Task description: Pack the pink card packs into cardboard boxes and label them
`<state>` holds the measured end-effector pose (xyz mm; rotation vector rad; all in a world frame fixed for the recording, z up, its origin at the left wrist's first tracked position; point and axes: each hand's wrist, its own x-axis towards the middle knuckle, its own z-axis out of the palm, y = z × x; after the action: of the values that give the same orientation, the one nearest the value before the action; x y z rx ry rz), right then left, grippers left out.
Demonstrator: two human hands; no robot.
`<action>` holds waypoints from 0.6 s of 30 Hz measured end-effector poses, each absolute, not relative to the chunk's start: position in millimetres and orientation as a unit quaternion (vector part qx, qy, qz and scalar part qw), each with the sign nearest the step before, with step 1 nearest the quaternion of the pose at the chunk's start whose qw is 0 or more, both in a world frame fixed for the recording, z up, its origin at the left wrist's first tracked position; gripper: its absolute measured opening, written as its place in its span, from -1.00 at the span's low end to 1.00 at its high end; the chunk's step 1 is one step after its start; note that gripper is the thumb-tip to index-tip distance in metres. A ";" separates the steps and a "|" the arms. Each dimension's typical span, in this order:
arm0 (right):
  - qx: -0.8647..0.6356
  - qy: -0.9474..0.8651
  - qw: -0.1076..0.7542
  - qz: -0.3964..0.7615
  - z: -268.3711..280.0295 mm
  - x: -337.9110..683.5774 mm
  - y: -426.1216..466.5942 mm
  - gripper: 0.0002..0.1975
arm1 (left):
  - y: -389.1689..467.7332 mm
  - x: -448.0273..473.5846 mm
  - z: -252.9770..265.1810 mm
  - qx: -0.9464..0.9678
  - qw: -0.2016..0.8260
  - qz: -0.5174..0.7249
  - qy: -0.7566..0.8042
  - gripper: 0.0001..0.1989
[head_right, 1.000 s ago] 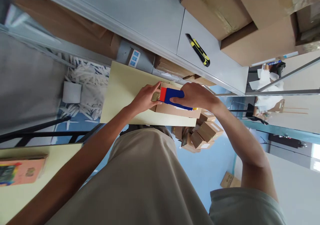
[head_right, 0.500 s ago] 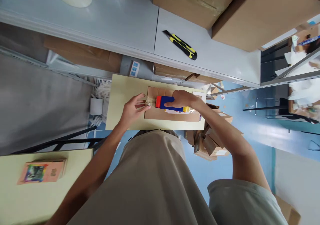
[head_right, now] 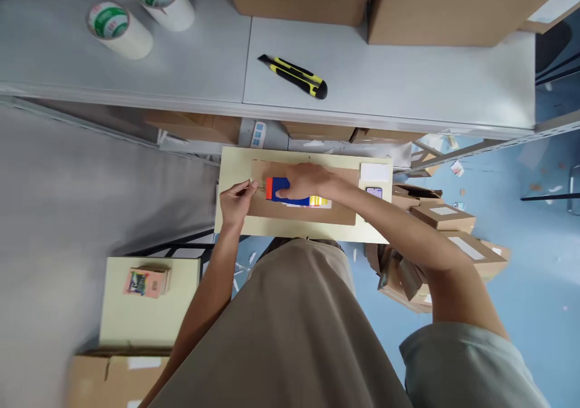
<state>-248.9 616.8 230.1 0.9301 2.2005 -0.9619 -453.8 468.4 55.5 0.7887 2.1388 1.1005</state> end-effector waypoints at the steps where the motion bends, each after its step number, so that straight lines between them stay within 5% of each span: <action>1: 0.339 0.823 0.277 -0.363 238.7 -234.5 618.8 -0.53 | 467.5 -453.9 56.2 0.304 0.291 0.411 0.809 -0.62; 9: 0.391 0.764 0.318 -0.403 291.2 -30.5 641.2 -0.34 | 467.0 -454.2 54.4 0.308 0.263 0.389 0.827 -0.56; 18: 0.441 0.740 0.330 -0.387 244.2 30.6 639.8 -0.38 | 475.4 -444.4 61.4 0.282 0.264 0.363 0.848 -0.68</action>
<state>30.6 639.8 244.2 1.1528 1.9356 -1.0119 -444.4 475.4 61.4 0.7609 2.2926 0.9801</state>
